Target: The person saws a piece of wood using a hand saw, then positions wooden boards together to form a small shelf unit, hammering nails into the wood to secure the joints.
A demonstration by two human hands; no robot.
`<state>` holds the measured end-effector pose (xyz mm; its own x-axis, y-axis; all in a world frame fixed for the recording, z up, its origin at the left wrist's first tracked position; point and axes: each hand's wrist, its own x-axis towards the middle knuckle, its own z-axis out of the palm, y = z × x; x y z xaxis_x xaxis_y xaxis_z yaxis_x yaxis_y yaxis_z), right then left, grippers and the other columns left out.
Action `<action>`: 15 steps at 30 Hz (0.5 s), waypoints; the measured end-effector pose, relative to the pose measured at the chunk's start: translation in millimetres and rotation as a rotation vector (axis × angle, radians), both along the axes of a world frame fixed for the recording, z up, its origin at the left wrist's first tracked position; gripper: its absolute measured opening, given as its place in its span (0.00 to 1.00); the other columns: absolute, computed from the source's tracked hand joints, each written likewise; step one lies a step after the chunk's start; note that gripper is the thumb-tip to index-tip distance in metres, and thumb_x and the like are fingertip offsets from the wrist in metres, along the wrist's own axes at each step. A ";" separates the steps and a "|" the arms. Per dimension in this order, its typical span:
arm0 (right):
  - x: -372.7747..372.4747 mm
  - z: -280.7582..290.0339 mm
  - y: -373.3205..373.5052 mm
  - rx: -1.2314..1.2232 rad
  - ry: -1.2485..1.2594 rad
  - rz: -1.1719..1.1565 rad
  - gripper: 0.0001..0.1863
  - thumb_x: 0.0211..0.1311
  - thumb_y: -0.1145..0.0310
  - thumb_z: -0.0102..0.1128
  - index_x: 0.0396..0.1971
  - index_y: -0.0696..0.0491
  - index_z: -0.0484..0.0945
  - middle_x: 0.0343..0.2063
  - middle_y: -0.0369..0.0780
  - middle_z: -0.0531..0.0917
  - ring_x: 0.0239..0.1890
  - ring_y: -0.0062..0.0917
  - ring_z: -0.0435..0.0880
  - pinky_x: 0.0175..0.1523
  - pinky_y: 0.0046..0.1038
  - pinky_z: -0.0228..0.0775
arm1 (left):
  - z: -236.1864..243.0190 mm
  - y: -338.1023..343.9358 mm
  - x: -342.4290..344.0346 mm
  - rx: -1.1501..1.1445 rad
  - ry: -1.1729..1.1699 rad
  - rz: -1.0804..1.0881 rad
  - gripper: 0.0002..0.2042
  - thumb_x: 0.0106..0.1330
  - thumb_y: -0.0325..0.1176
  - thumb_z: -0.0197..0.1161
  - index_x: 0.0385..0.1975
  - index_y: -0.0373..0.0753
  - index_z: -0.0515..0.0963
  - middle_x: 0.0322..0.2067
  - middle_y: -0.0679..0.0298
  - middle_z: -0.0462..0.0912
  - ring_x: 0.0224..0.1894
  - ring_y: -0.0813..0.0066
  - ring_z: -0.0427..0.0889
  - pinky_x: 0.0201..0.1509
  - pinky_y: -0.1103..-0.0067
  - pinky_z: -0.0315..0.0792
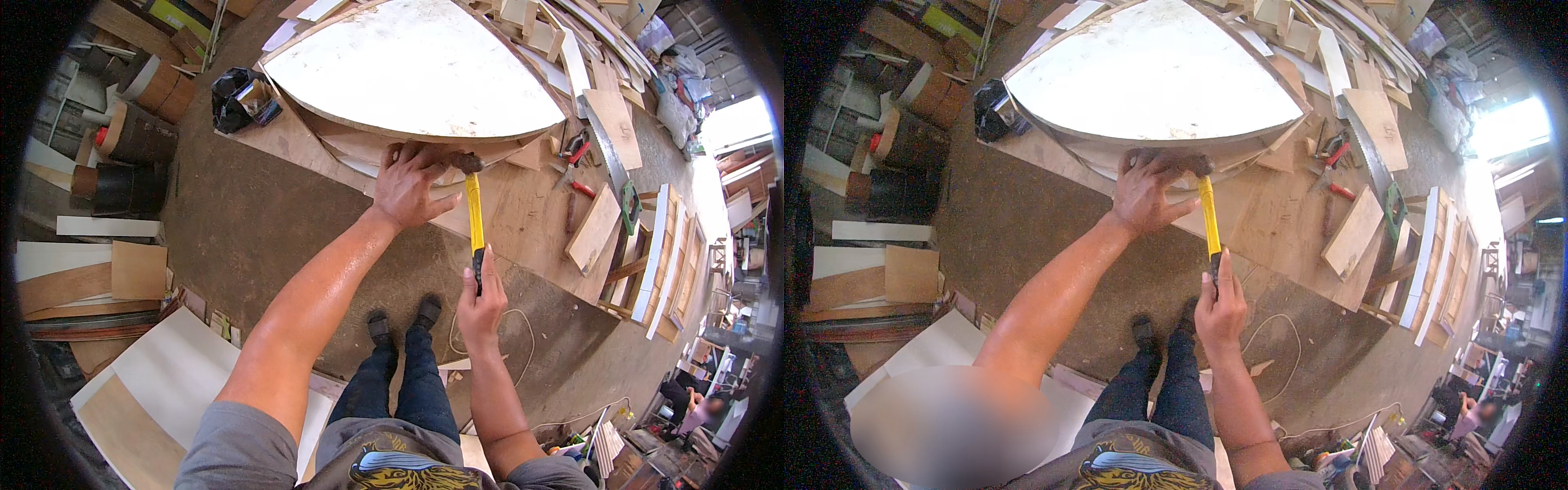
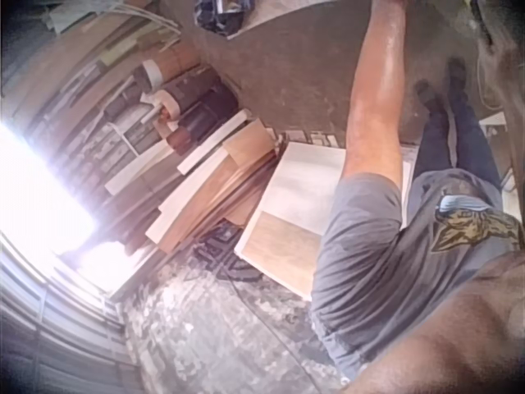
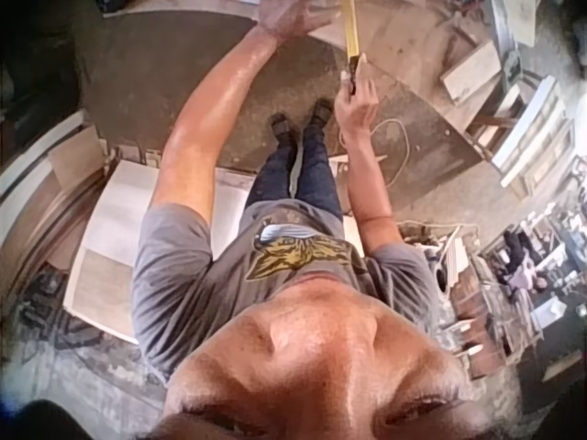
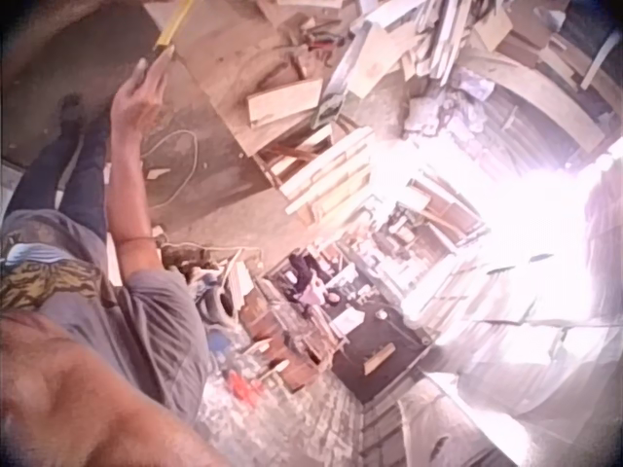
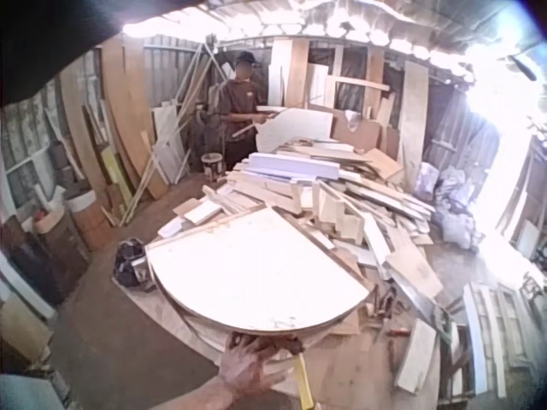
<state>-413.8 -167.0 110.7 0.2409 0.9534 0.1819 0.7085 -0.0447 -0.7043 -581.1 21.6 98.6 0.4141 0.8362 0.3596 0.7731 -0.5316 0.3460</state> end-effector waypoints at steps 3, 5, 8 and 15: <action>2.9 -7.5 -9.3 0.056 -0.006 -0.001 0.28 0.71 0.75 0.60 0.70 0.62 0.69 0.51 0.57 0.85 0.48 0.51 0.87 0.52 0.42 0.78 | 4.6 0.5 -1.6 -0.016 -0.049 -0.012 0.28 0.58 0.52 0.69 0.58 0.49 0.83 0.61 0.63 0.80 0.66 0.60 0.72 0.71 0.56 0.59; 5.0 -12.0 -13.6 0.177 -0.018 -0.029 0.30 0.69 0.76 0.63 0.70 0.61 0.70 0.39 0.54 0.85 0.38 0.48 0.85 0.44 0.42 0.77 | 2.1 6.4 -5.6 0.035 -0.133 -0.041 0.23 0.60 0.46 0.66 0.55 0.47 0.85 0.56 0.60 0.84 0.62 0.58 0.77 0.68 0.54 0.63; 6.8 -6.9 -14.9 0.100 -0.014 -0.042 0.30 0.69 0.76 0.63 0.70 0.61 0.69 0.38 0.54 0.84 0.37 0.48 0.85 0.44 0.42 0.77 | 18.5 31.7 -6.1 -0.356 0.064 0.108 0.19 0.65 0.44 0.62 0.51 0.45 0.85 0.48 0.57 0.88 0.56 0.56 0.83 0.65 0.52 0.66; -0.7 0.3 -1.2 0.170 -0.109 -0.002 0.31 0.69 0.75 0.63 0.71 0.61 0.69 0.38 0.54 0.84 0.36 0.47 0.85 0.42 0.42 0.77 | -22.9 50.7 -4.3 0.019 0.125 0.341 0.19 0.72 0.47 0.56 0.51 0.42 0.85 0.45 0.57 0.89 0.53 0.56 0.84 0.64 0.53 0.67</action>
